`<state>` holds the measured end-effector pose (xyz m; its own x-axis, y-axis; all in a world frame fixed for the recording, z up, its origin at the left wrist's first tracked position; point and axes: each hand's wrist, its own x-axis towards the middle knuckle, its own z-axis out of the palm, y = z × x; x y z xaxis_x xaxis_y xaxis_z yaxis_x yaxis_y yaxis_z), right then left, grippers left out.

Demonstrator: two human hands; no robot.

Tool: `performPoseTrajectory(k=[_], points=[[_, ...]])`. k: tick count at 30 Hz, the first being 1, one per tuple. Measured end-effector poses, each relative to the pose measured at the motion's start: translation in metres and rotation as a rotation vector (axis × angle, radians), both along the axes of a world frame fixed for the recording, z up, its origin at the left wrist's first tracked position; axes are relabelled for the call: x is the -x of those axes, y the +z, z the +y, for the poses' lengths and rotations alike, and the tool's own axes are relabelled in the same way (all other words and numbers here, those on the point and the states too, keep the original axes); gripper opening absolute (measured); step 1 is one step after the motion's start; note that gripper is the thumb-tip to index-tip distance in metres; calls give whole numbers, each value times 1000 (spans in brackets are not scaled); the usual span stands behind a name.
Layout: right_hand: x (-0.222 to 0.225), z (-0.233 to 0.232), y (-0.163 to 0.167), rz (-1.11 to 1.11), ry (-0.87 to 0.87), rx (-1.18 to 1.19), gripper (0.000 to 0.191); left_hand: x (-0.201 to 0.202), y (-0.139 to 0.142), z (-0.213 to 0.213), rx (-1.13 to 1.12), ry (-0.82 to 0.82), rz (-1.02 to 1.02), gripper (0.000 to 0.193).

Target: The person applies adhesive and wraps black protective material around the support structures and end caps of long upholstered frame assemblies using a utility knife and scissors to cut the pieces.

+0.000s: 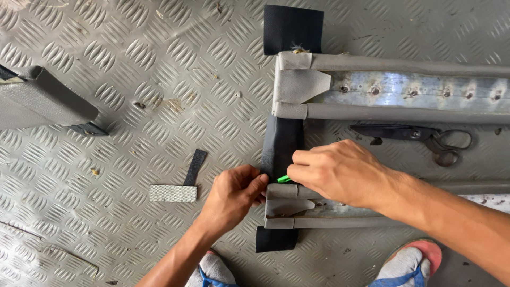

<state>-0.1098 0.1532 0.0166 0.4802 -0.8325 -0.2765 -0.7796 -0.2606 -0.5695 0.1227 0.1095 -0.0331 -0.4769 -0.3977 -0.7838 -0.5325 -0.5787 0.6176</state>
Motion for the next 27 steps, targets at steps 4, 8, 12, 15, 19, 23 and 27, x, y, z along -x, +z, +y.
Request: performPoseTrajectory(k=[4,8,12,15,19,23,27], points=[[-13,-10,6,77,151,-16,9,0,5,10,55,43,-56,27],[-25,-17,14,131,200,12,14,0,8,11,54,63,-67,27],[-6,-28,12,-35,-24,-203,10,2,6,9,43,103,-5,24],[1,-26,8,-133,-47,-115,11,2,6,11,74,86,-64,23],[-3,-22,3,-64,-5,-160,16,3,4,14,136,35,-115,22],[-5,-23,4,-3,44,-180,16,5,1,21,233,46,-129,20],[-13,-22,8,-9,101,-97,5,4,0,28,356,-38,-166,20]])
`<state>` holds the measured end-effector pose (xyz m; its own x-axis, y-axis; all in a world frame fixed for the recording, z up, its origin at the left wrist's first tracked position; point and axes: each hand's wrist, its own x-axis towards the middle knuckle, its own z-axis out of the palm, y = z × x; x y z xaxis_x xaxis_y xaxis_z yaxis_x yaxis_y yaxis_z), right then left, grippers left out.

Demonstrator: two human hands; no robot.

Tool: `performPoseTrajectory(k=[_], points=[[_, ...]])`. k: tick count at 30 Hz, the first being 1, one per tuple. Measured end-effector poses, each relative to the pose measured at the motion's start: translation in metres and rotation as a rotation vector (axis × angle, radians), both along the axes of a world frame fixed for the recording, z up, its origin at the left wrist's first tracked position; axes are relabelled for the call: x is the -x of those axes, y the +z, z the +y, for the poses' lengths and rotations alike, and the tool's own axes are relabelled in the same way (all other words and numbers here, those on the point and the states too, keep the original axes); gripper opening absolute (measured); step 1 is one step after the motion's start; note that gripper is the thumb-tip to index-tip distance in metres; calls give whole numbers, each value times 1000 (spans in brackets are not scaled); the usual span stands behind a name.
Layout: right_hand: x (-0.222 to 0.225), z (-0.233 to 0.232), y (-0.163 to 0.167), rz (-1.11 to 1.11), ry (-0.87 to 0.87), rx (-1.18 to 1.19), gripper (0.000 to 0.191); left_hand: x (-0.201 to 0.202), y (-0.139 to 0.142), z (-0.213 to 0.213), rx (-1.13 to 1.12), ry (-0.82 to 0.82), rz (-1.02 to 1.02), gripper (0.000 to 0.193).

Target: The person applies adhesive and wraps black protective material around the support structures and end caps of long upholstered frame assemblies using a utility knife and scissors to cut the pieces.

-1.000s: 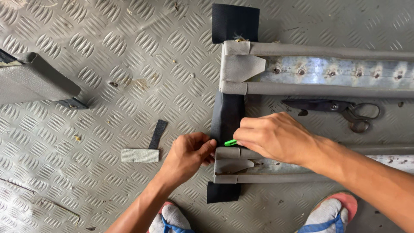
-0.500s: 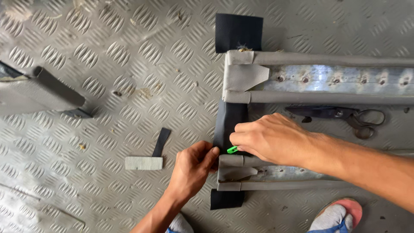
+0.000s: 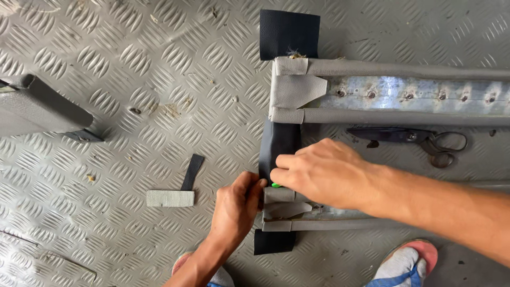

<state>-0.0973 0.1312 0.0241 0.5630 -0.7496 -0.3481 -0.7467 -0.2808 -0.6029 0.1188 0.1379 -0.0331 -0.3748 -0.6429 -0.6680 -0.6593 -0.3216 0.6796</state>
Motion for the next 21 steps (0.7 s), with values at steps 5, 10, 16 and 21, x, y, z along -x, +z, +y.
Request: performPoseTrajectory(k=[5,10,16,21], points=[[-10,4,5,101,91,110,15,-1,0,-5,-72,-6,4,21],[8,-2,5,108,-3,-73,10,0,3,-12,-121,14,89,21],[-7,10,7,108,80,165,4,1,5,-14,-141,13,82,23],[16,19,8,51,-101,32,10,-1,2,-14,-199,17,103,23]])
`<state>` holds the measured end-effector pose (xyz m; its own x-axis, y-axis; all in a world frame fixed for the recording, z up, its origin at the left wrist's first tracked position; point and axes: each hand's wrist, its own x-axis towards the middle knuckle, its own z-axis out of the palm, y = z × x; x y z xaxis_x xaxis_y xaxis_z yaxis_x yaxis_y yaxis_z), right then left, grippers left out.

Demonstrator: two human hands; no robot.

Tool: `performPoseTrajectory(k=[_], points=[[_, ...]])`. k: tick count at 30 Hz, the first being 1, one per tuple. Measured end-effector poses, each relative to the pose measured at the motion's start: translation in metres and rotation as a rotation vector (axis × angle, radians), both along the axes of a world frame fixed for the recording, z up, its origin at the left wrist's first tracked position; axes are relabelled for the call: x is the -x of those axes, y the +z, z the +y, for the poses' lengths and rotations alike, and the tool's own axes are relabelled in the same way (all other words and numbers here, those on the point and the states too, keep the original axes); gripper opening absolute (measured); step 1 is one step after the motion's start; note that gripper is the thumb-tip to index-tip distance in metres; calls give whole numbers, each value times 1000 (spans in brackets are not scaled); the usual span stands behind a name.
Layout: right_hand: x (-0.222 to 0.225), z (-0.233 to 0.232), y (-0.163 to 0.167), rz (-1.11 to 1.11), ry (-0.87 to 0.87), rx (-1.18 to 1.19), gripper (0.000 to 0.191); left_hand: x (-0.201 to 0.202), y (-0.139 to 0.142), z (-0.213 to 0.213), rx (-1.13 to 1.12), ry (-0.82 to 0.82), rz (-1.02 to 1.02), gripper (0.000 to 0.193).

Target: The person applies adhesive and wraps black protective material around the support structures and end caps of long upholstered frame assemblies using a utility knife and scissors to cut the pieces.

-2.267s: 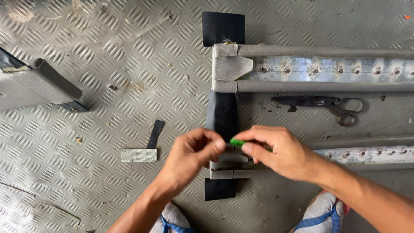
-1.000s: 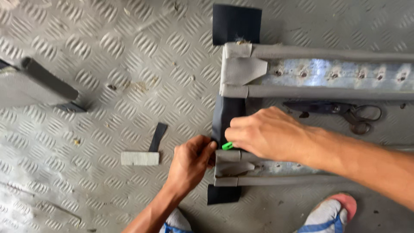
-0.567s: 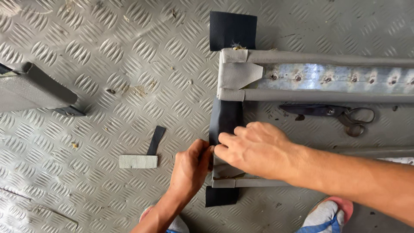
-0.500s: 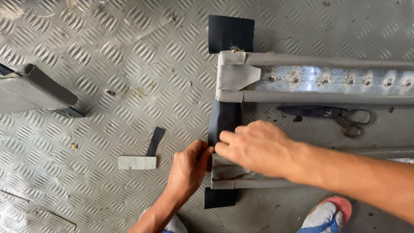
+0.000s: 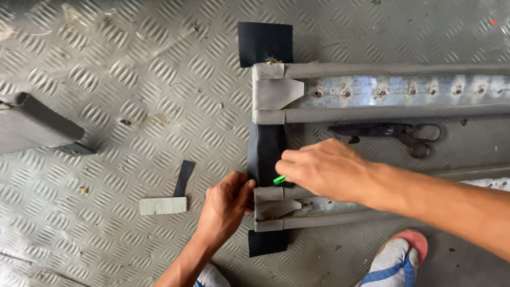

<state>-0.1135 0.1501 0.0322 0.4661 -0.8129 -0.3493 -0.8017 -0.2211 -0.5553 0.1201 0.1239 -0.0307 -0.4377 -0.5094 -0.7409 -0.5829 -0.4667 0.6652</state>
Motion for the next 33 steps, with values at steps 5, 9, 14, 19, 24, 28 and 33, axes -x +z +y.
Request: performPoseTrajectory(k=[5,9,14,19,24,28,33], points=[[11,10,2,-17,-190,-169,20,-1,1,-1,-92,69,37,21],[0,5,-1,62,-312,-318,29,-3,6,-8,-63,-15,1,22],[-7,-6,-7,148,-332,-449,35,-6,11,-15,132,-192,-76,23],[-3,-17,-12,177,-274,-537,37,-3,10,-17,270,-348,-109,22],[3,-18,-25,241,-237,-640,45,-10,11,-20,-57,-138,-28,20],[5,-9,-40,-6,-441,-841,45,-7,5,-24,-330,10,11,22],[6,4,-48,-93,-547,-875,44,3,-4,-32,-352,-136,79,37]])
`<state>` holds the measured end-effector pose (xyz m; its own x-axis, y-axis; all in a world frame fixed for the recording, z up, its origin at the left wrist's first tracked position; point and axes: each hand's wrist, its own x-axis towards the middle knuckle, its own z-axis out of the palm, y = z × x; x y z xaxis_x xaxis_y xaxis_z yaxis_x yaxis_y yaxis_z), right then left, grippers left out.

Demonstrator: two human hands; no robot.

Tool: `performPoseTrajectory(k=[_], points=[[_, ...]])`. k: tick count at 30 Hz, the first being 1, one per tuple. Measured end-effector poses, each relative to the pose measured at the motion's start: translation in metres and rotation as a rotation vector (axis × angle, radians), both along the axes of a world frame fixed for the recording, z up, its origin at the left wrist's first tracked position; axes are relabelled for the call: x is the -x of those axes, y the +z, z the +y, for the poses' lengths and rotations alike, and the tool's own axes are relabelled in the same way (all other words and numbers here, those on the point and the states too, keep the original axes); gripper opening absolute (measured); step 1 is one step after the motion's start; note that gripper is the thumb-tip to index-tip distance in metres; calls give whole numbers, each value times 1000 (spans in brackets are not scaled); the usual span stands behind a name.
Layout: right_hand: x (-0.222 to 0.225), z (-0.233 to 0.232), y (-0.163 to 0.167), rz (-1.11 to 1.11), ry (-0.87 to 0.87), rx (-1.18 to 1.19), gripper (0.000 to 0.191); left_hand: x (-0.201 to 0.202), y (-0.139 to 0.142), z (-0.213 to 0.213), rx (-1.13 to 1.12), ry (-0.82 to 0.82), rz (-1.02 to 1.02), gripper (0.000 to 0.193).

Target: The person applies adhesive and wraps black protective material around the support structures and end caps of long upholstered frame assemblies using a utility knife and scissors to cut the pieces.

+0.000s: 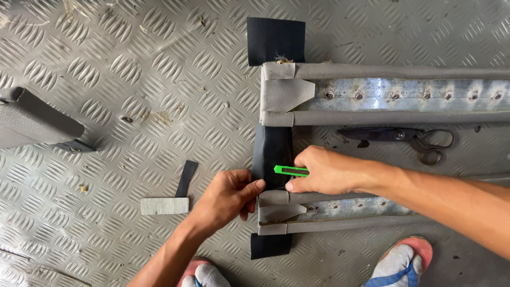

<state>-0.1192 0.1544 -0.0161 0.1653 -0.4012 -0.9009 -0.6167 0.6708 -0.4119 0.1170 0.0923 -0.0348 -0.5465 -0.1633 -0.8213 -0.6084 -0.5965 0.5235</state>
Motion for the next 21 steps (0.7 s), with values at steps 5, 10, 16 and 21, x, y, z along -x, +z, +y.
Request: performPoseTrajectory(k=[5,10,16,21], points=[[-2,2,-1,103,106,144,43,-1,0,-5,87,-111,-2,32],[-7,3,12,159,113,236,35,0,4,-8,69,-125,16,30],[0,-13,26,202,265,189,40,-2,10,-10,189,-194,12,27],[10,-13,37,106,358,421,41,-1,16,-5,309,-223,-31,24]])
